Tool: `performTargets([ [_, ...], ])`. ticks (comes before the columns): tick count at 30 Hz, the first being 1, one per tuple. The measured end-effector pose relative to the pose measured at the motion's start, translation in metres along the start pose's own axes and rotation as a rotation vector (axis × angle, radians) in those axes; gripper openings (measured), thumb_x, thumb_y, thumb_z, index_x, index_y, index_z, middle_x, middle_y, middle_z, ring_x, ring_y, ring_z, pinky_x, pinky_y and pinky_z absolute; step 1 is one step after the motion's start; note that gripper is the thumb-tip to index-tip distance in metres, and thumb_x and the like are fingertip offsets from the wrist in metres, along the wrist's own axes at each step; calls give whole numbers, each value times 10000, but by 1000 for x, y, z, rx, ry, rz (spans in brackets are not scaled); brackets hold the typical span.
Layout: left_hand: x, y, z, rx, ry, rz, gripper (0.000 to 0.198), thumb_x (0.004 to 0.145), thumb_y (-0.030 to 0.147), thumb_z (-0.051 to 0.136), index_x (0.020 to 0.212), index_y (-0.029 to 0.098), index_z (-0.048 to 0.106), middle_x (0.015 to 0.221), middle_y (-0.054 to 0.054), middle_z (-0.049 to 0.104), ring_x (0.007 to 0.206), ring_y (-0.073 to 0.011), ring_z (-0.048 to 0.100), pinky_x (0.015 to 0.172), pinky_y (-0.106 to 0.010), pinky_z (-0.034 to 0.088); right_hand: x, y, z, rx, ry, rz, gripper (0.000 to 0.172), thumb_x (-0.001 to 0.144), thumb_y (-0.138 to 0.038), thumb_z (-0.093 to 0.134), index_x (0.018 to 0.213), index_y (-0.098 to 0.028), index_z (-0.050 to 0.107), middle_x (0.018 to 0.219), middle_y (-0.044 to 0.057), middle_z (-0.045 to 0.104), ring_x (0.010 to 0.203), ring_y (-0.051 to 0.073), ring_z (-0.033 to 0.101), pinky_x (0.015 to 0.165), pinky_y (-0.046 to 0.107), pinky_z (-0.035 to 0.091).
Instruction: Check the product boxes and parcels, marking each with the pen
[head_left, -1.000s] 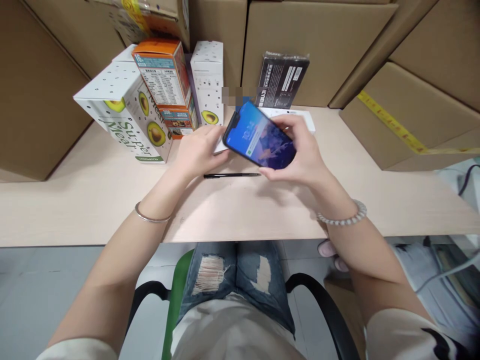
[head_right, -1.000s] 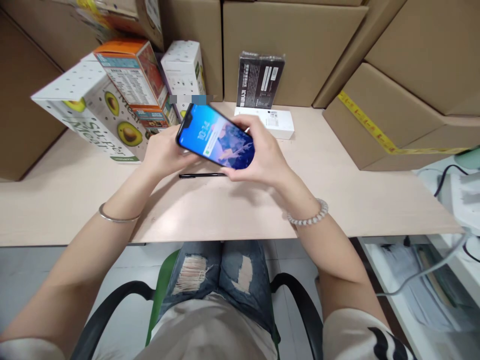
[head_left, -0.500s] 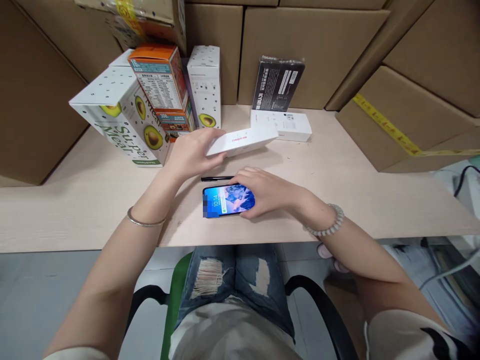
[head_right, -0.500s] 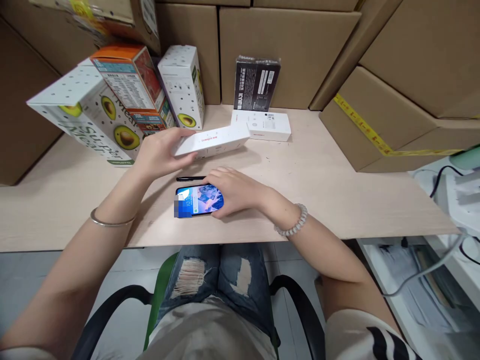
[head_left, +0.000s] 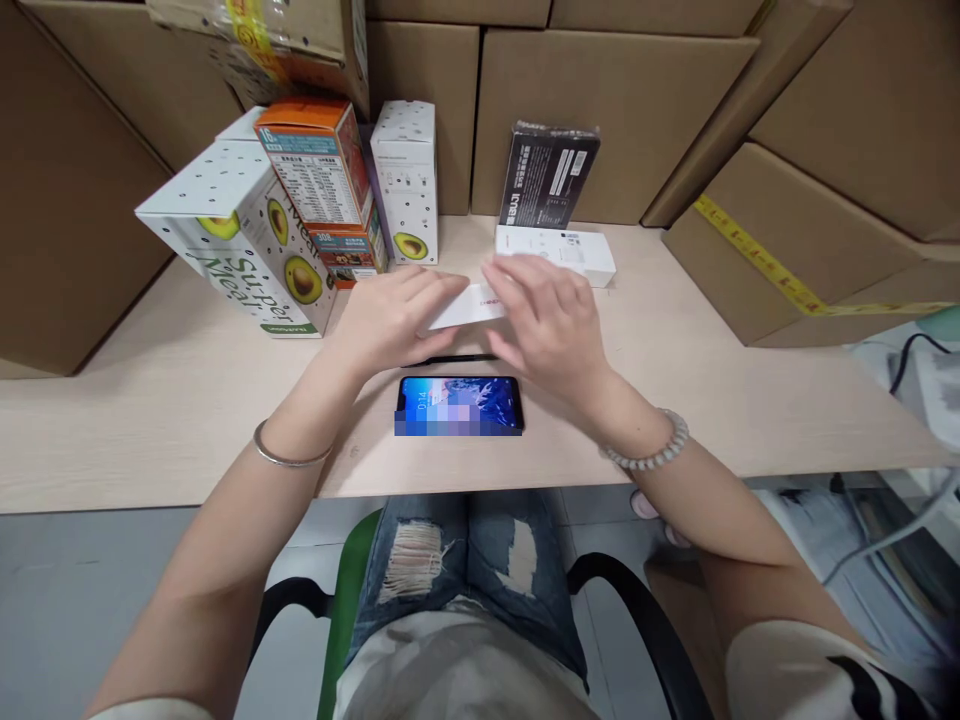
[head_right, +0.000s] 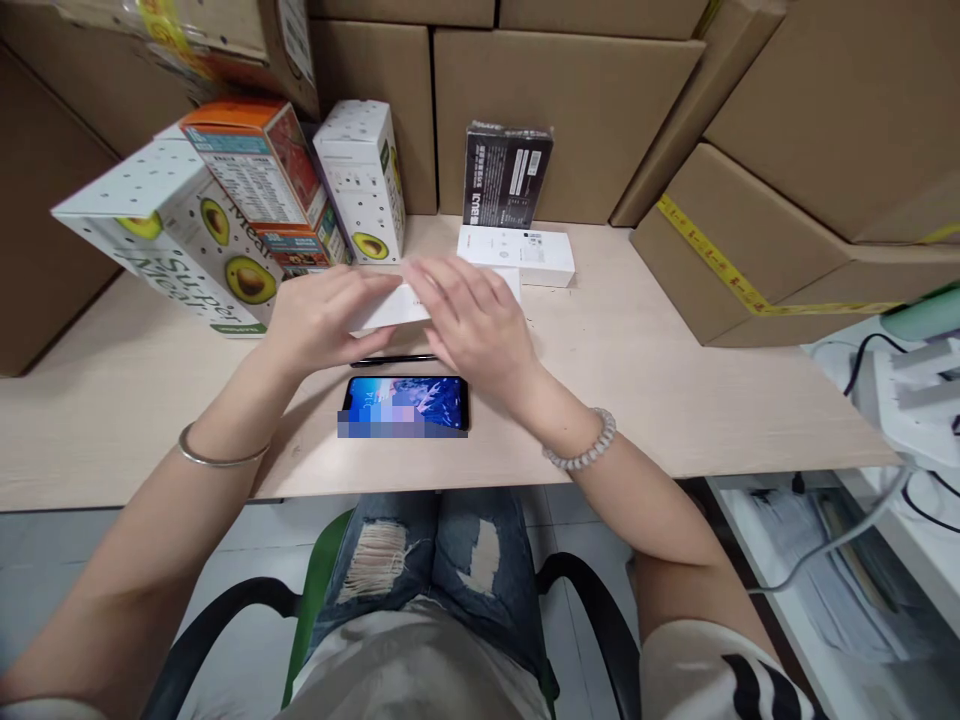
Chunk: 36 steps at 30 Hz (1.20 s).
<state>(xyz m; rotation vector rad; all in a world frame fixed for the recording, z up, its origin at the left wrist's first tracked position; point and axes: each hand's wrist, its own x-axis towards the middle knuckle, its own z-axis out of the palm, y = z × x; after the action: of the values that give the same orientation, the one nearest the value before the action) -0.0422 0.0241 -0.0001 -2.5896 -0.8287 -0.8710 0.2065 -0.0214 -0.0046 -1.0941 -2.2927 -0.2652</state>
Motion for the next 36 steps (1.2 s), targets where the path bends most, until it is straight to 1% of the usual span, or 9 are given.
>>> performTargets([
  [5, 3, 11, 8, 36, 127, 160, 414, 1059, 447, 582, 1438, 281, 569, 1325, -76, 777, 1205, -278, 739, 987, -459, 598, 1, 18, -8, -109, -29, 4, 503, 995, -196, 503, 1494, -184, 567, 1437, 159, 696, 1363, 355, 610, 1142, 550, 474],
  [8, 2, 11, 11, 57, 234, 89, 515, 1036, 507, 620, 1494, 323, 474, 1505, -85, 675, 1388, -305, 642, 1203, -568, 480, 5, 36, -16, -183, 18, 164, 419, 969, -183, 525, 1375, -181, 630, 1411, 164, 712, 1322, 351, 622, 1116, 543, 470],
  [11, -1, 7, 12, 67, 295, -80, 521, 1044, 555, 567, 1491, 313, 450, 1549, -125, 612, 1441, -333, 581, 1225, -607, 436, 10, 63, -18, -241, 30, 401, 468, 895, -121, 522, 1350, -96, 629, 1429, 233, 686, 1317, 358, 611, 1128, 543, 440],
  [16, -2, -1, 19, 76, 370, -112, 354, 1066, 505, 526, 1360, 308, 536, 1378, -113, 672, 1262, -302, 645, 1085, -565, 527, 9, 102, 0, -281, -59, 521, 598, 916, -31, 355, 1478, -86, 551, 1621, 194, 564, 1580, 283, 398, 1325, 531, 229],
  [19, -2, -2, 24, 8, 321, -148, 346, 1058, 480, 536, 1339, 280, 549, 1378, -134, 664, 1279, -329, 637, 1099, -576, 508, 5, 108, 16, -298, -156, 478, 612, 965, -84, 336, 1554, -128, 497, 1713, 145, 468, 1664, 271, 269, 1359, 583, 144],
  [21, -2, -1, 26, -46, 285, -169, 339, 1056, 455, 540, 1338, 267, 550, 1379, -142, 660, 1288, -336, 634, 1116, -578, 496, 4, 106, 24, -328, -197, 478, 639, 980, -181, 421, 1612, -89, 436, 1744, 188, 401, 1677, 336, 230, 1349, 639, 156],
  [24, -2, 1, 27, -63, 267, -164, 318, 1061, 402, 529, 1337, 247, 551, 1322, -144, 674, 1254, -328, 650, 1092, -558, 514, 7, 100, 33, -369, -183, 508, 683, 1013, -303, 464, 1640, -39, 405, 1702, 258, 421, 1617, 414, 313, 1319, 677, 216],
  [28, -1, 4, 27, -55, 238, -177, 301, 1049, 373, 536, 1311, 229, 565, 1285, -145, 678, 1232, -326, 658, 1066, -537, 535, 13, 98, 37, -373, -157, 530, 632, 1072, -306, 365, 1616, 5, 449, 1533, 279, 582, 1444, 398, 509, 1270, 605, 332],
  [36, 0, 6, 29, -81, 258, -160, 291, 1045, 363, 535, 1301, 227, 568, 1259, -150, 674, 1205, -327, 669, 1049, -538, 549, 22, 101, 37, -377, -160, 529, 592, 1061, -281, 432, 1592, -29, 502, 1496, 288, 607, 1358, 417, 564, 1145, 624, 439],
])
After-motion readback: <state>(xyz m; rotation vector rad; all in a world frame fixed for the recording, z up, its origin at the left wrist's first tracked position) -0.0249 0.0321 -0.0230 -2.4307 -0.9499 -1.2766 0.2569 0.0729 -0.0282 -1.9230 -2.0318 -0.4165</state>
